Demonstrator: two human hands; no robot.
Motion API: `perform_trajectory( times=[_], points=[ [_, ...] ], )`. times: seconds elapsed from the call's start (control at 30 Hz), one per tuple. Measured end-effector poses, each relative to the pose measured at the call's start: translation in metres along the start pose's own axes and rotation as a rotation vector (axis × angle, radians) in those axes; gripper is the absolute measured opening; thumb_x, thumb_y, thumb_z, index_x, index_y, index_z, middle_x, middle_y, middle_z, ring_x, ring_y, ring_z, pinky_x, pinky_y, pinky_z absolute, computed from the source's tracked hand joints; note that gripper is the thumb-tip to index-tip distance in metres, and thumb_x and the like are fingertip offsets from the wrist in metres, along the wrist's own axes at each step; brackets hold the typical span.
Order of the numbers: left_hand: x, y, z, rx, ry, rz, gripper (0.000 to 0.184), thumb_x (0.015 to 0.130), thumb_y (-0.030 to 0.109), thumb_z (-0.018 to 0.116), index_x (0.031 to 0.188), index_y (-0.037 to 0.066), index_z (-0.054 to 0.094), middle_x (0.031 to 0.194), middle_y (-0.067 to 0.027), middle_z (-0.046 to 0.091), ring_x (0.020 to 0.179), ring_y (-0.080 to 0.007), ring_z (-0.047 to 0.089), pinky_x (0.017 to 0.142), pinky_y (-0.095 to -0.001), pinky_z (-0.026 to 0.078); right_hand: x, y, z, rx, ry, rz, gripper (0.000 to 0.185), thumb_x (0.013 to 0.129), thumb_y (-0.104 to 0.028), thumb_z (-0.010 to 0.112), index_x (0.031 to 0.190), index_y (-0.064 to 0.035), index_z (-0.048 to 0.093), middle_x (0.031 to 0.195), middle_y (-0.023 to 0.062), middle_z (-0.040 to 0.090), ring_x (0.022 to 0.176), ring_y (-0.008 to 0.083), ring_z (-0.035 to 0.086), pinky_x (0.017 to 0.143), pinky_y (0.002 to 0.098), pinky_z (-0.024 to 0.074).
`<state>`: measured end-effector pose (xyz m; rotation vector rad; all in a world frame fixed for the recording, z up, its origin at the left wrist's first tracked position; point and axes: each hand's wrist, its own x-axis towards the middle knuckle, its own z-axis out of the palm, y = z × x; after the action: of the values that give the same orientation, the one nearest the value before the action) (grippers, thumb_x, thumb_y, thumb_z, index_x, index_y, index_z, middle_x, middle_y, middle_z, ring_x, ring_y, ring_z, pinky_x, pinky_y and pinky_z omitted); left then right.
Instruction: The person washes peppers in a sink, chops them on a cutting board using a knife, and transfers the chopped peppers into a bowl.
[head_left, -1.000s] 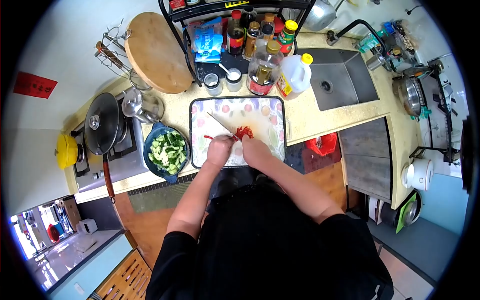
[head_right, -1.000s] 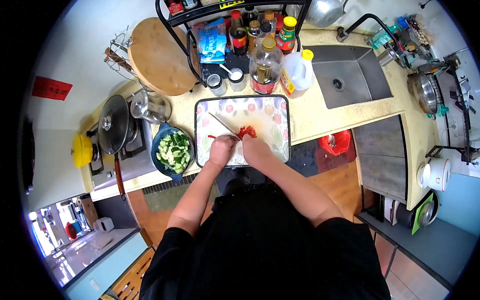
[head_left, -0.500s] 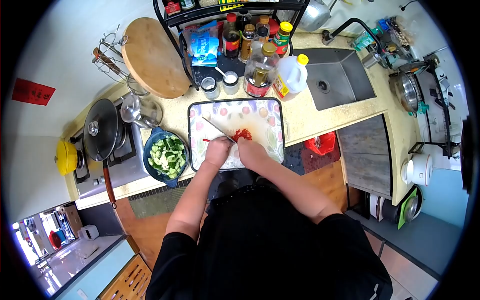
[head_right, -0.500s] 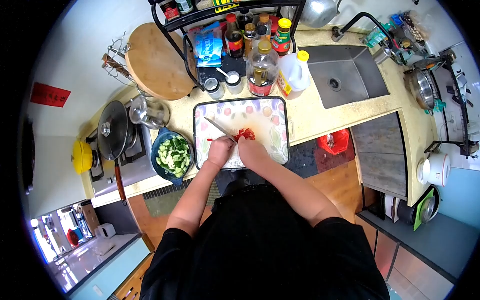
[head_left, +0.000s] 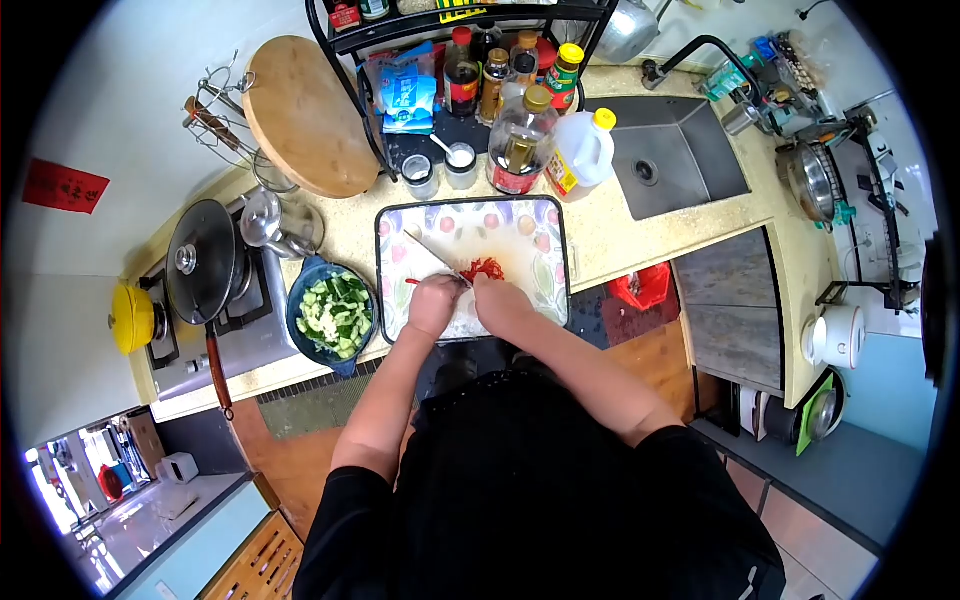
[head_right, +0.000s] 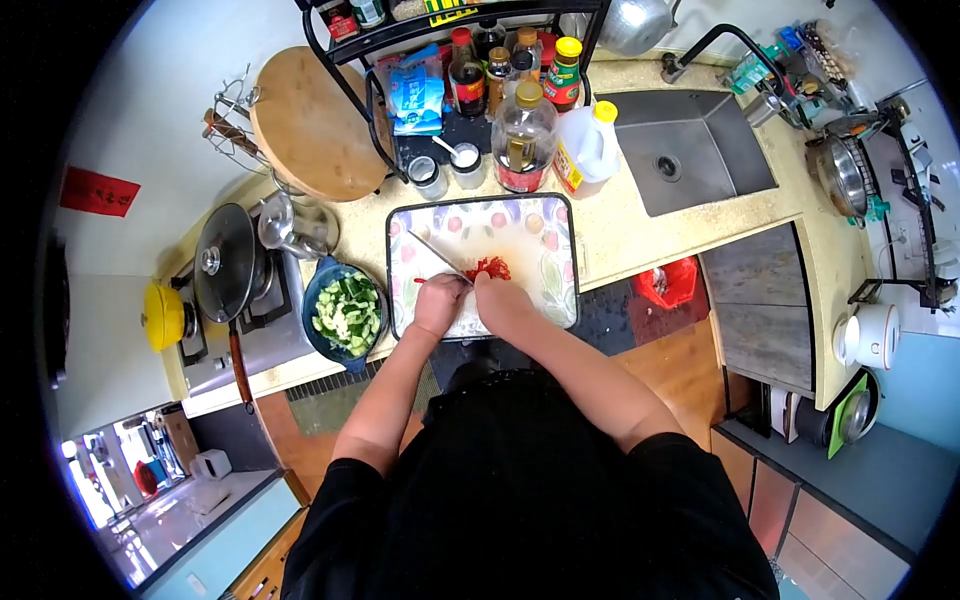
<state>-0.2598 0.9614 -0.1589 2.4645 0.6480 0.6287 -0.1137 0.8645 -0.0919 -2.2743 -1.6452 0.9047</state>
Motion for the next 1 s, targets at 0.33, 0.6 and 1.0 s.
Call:
perform_trajectory(
  times=[0.33,0.6,1.0],
  points=[
    [0.002,-0.005,0.000,0.008,-0.070,-0.026,0.008,0.084,0.014,0.073,0.084,0.006,0.077,0.081,-0.0112,0.070,0.077,-0.0307,0.068,0.071,-0.0407,0.057,-0.005,0.004,0.015,0.012,0.054,-0.022,0.019,0.096,-0.008,0.046,0.105,0.0028,0.059,0.095,0.0277,0.071,0.091,0.0418,0.072,0.082,0.0524,0.0561],
    [0.001,-0.002,-0.006,0.024,-0.110,0.003,0.008,0.084,0.009,0.073,0.086,0.003,0.076,0.088,-0.0133,0.072,0.081,-0.0322,0.070,0.075,-0.0405,0.058,-0.003,0.001,-0.008,0.028,-0.014,0.010,0.019,0.093,-0.007,0.050,0.105,0.0047,0.059,0.094,0.0278,0.072,0.090,0.0429,0.072,0.081,0.0520,0.0563],
    [0.006,-0.007,-0.005,0.054,-0.151,-0.010,0.011,0.082,0.008,0.069,0.088,0.009,0.079,0.083,-0.0104,0.072,0.079,-0.0296,0.070,0.074,-0.0405,0.058,-0.007,-0.013,-0.016,0.004,-0.043,0.006,0.023,0.091,-0.014,0.060,0.104,0.0047,0.058,0.094,0.0281,0.071,0.091,0.0429,0.072,0.081,0.0513,0.0563]
  ],
)
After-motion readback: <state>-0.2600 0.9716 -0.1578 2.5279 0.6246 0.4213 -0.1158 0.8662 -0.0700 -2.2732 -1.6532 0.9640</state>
